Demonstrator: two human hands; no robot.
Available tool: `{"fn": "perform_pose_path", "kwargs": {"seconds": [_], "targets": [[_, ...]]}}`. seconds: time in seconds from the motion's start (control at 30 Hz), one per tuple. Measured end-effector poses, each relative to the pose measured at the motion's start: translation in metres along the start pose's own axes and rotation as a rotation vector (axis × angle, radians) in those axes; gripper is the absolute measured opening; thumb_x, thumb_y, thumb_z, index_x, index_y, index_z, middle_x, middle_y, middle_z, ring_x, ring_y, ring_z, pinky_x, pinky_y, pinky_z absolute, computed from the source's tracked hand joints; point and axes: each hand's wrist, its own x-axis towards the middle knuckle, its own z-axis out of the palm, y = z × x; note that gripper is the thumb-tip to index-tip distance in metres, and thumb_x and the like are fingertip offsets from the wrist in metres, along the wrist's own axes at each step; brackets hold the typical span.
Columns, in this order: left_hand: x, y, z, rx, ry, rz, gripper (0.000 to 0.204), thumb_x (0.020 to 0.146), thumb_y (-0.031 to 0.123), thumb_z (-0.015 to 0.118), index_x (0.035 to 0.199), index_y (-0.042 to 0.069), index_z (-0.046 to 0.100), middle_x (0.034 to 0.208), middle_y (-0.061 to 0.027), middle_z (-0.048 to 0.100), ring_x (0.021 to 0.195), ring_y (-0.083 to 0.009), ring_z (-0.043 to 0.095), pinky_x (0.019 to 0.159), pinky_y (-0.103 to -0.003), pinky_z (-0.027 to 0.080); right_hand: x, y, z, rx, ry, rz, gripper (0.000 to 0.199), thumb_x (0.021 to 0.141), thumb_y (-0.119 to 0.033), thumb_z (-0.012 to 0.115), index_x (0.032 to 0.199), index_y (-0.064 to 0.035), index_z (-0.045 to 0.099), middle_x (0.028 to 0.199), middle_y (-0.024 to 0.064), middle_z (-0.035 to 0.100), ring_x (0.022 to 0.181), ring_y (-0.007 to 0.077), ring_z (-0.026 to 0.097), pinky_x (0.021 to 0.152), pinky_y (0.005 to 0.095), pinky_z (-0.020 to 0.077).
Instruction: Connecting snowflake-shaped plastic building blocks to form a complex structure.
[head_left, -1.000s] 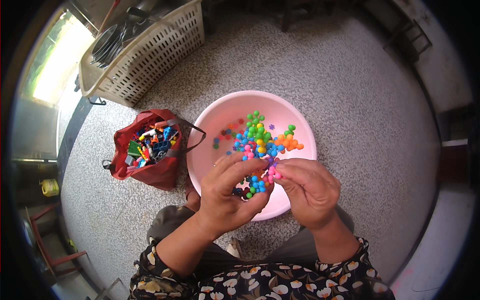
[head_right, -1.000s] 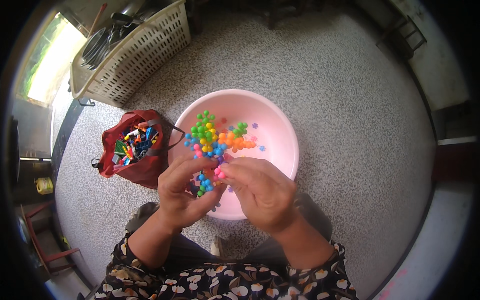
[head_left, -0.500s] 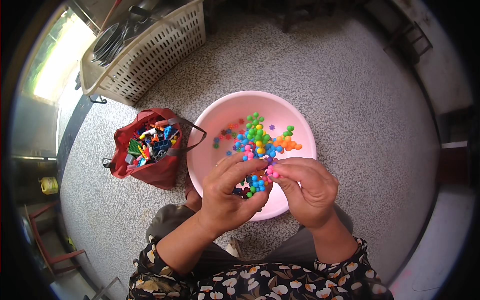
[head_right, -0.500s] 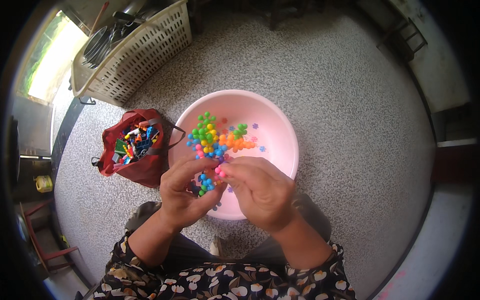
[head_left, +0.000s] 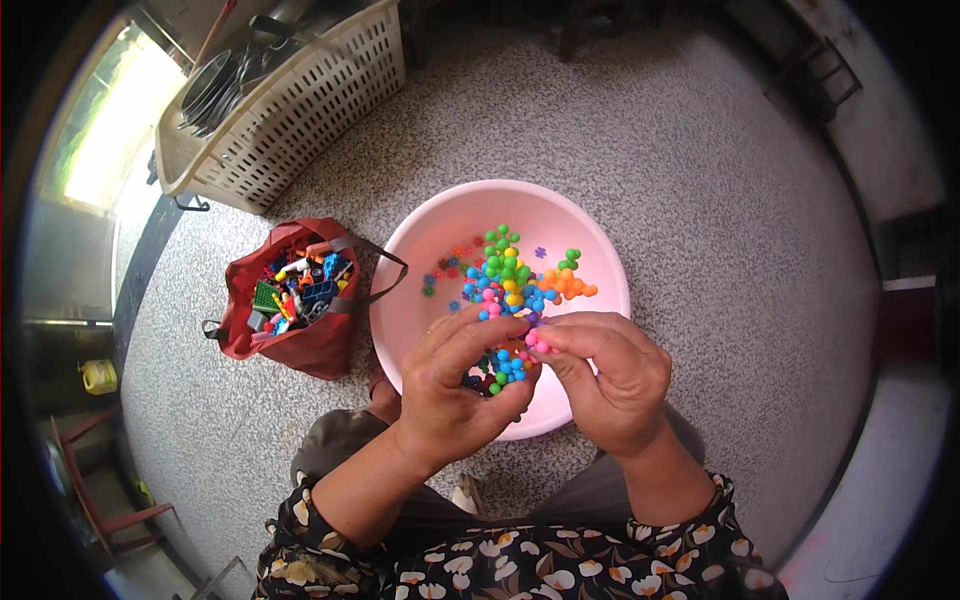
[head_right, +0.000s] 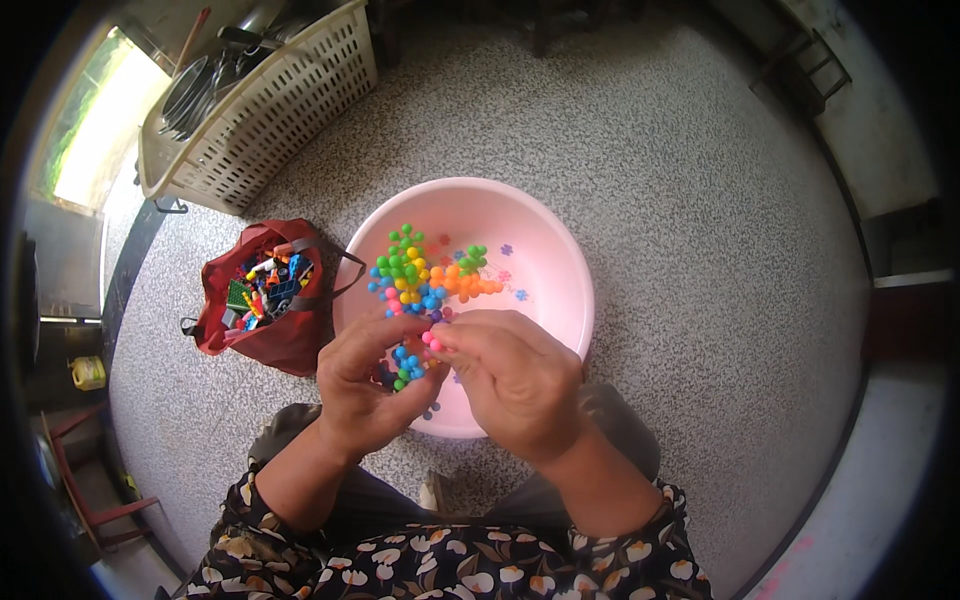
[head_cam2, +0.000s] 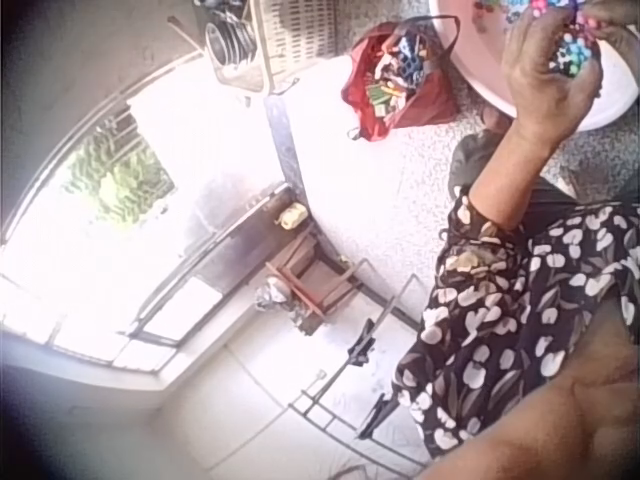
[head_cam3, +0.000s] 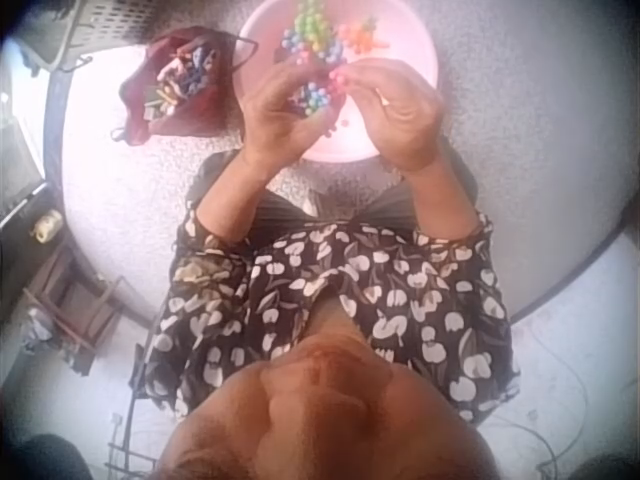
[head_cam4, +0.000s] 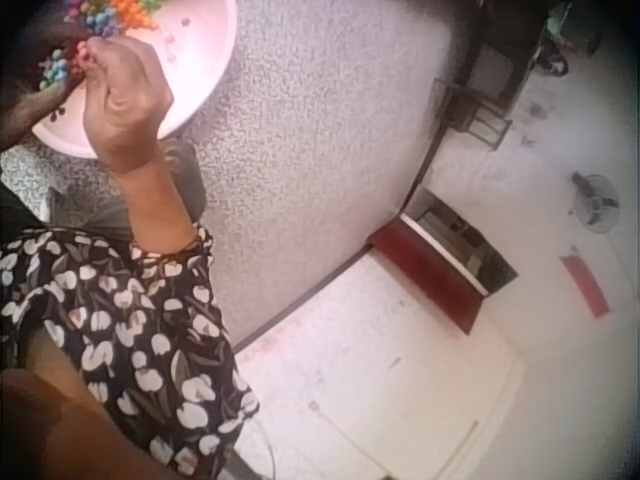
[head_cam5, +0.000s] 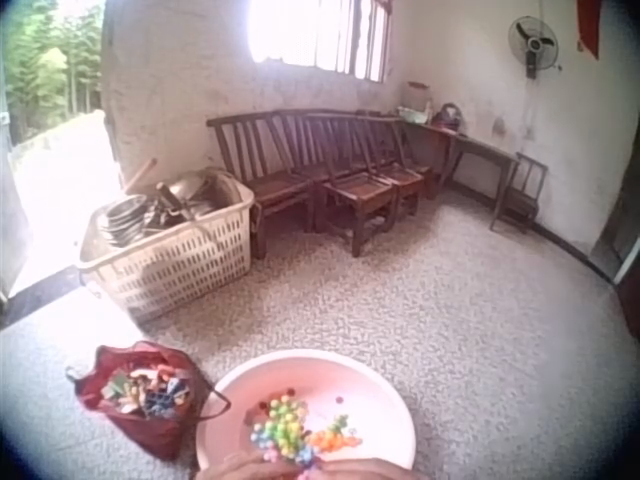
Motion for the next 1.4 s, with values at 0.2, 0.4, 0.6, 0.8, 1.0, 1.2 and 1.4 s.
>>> {"fn": "perform_pose_path", "kwargs": {"seconds": [0.2,0.4,0.6,0.8,1.0,1.2,1.4], "targets": [[0.004,0.001,-0.002,-0.086,-0.011,-0.011,0.037,0.061,0.005,0.069,0.096,0.004,0.059,0.088,-0.0109,0.059,0.081,-0.0226,0.059,0.07,-0.031,0.047,0.001,-0.002,0.0,0.016,0.019,0.013,0.021,0.069,0.006,0.065,0.089,0.0008,0.061,0.084,0.0139,0.062,0.075,0.021,0.062,0.066,0.0289,0.0516],[0.005,0.001,-0.005,-0.118,0.003,0.002,0.036,0.062,0.004,0.07,0.096,0.004,0.06,0.086,-0.0106,0.059,0.079,-0.0208,0.058,0.069,-0.029,0.047,0.003,-0.005,-0.001,-0.086,0.03,-0.022,0.022,0.072,0.003,0.065,0.093,0.0014,0.06,0.085,0.0148,0.063,0.075,0.0231,0.062,0.066,0.03,0.0518],[0.003,0.003,-0.006,-0.118,-0.035,-0.02,0.034,0.061,0.004,0.07,0.094,0.003,0.06,0.087,-0.0104,0.059,0.079,-0.02,0.058,0.068,-0.029,0.048,0.001,0.003,-0.004,-0.137,-0.008,-0.15,0.022,0.071,0.005,0.063,0.093,0.0033,0.059,0.083,0.0157,0.062,0.074,0.0257,0.062,0.066,0.0306,0.0527],[0.0,0.007,-0.004,-0.163,-0.005,-0.072,0.033,0.061,0.003,0.07,0.093,0.003,0.06,0.089,-0.0107,0.059,0.08,-0.0196,0.059,0.069,-0.028,0.049,-0.002,0.0,0.0,-0.131,0.012,-0.18,0.021,0.07,0.006,0.062,0.091,0.004,0.058,0.082,0.0154,0.062,0.073,0.0259,0.063,0.066,0.0306,0.0531],[0.002,0.008,-0.004,-0.104,-0.017,-0.01,0.034,0.061,0.002,0.07,0.093,0.003,0.06,0.089,-0.0108,0.059,0.08,-0.0188,0.059,0.069,-0.027,0.049,0.001,0.002,-0.001,-0.044,0.03,-0.13,0.02,0.07,0.006,0.064,0.089,0.0012,0.06,0.078,0.0139,0.063,0.07,0.0258,0.063,0.073,0.0359,0.0514],[0.001,0.006,-0.002,-0.131,-0.002,-0.023,0.034,0.061,0.001,0.069,0.093,0.003,0.059,0.086,-0.0096,0.058,0.078,-0.0181,0.059,0.067,-0.026,0.048,0.002,0.002,-0.006,-0.041,-0.01,-0.137,0.021,0.068,0.005,0.066,0.088,0.0006,0.061,0.079,0.0135,0.063,0.07,0.024,0.063,0.076,0.0371,0.0501],[0.002,-0.007,-0.004,-0.474,-0.067,-0.126,0.036,0.066,-0.003,0.066,0.1,0.0,0.054,0.095,-0.0081,0.057,0.086,-0.015,0.057,0.075,-0.025,0.047,0.002,-0.002,-0.004,0.071,0.022,0.059,0.021,0.072,0.003,0.065,0.092,0.0019,0.06,0.083,0.0139,0.062,0.076,0.0217,0.061,0.073,0.0318,0.0492]]}}
